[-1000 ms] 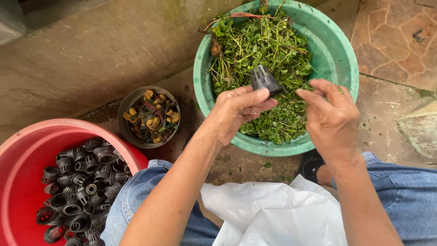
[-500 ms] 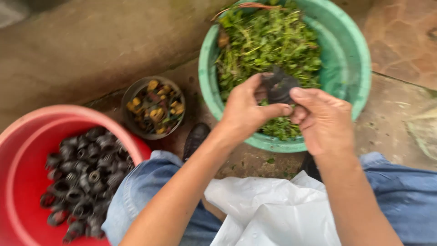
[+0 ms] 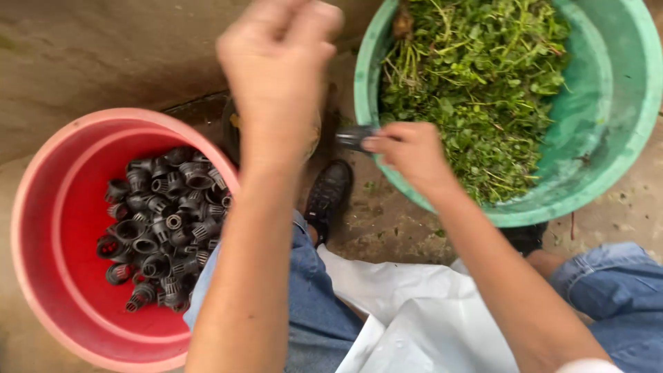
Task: Cleaning and preparing aquatic plants or hydroponic starts for planting by removing dead leaves and cleaning roots.
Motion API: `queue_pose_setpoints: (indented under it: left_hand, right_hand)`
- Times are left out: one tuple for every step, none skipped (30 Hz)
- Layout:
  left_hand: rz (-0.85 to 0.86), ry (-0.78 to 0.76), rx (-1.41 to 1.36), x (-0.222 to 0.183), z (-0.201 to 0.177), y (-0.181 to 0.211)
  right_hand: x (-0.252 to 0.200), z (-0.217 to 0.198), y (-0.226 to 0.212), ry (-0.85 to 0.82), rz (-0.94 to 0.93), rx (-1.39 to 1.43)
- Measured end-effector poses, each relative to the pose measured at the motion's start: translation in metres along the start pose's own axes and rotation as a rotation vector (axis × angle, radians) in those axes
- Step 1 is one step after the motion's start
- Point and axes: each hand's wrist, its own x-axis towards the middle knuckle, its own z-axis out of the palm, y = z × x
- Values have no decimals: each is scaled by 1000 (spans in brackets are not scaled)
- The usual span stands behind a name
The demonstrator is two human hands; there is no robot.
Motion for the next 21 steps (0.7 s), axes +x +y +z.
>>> queue_pose_setpoints:
  left_hand:
    - [-96,92,-215,9,-20,5]
    - [-102,91,-216,12,-22,3]
    - [-124,158,-313,16,-28,1]
    - [-144,226,-411,21,-36,0]
    - [-134,245,-405,15,-28,-4]
    - [-58,242,-322,10,-21,-9]
    - [25,255,-218,7,-23,-12]
    - [43,290,-191,-1,-2,-12]
    - [1,230,-106,-12,20,-15]
    - [-46,173,-23,-21,43,-20]
    - [-40,196,-15,-22,45,-23]
    - [-29,152,40,-22,51,-28]
    - [-31,81,70,-27,68,-34]
    - [-38,78,52,-21,55,-29]
    - [-30,32,69,-17,54,-25]
    - [-20,-14,84,-12,54,-22]
    - [-24,-54,45,-11,46,-21]
    - [-68,-43,-126,-8,36,-22]
    - [-117,-16,-276,-1,20,-24]
    - [-125,-42,-295,-1,17,-17]
    - [-146,-22,-322,-1,10,-10]
  right_hand:
    - [6,24,-13,-86,-114,-65]
    - [5,34,-12,-85,-108,-67]
    - [5,47,-14,-86,-197,-132]
    - [5,62,-16,-87,-287,-198]
    - [7,64,-2,-106,-298,-200]
    - [9,67,11,-71,-334,-296]
    - [13,80,21,-55,-383,-380]
    - [17,97,16,-93,-409,-371]
    - [15,113,16,-103,-466,-453]
    - [12,128,17,-111,-526,-532]
    - [-1,143,-5,-131,-542,-533]
    - [-12,156,-26,-297,-610,-391]
    - [-25,156,-40,-435,-648,-261]
    - [-31,161,-45,-428,-638,-277]
    - [-35,156,-47,-416,-671,-174]
    - [-38,150,-49,-401,-709,-73]
    - [-30,132,-27,-353,-690,-98]
    - [-24,114,-6,-195,-854,-349]
    - [-18,103,13,-55,-1010,-596]
    - [-5,70,38,-32,-991,-613]
    - [6,40,62,96,-700,-625]
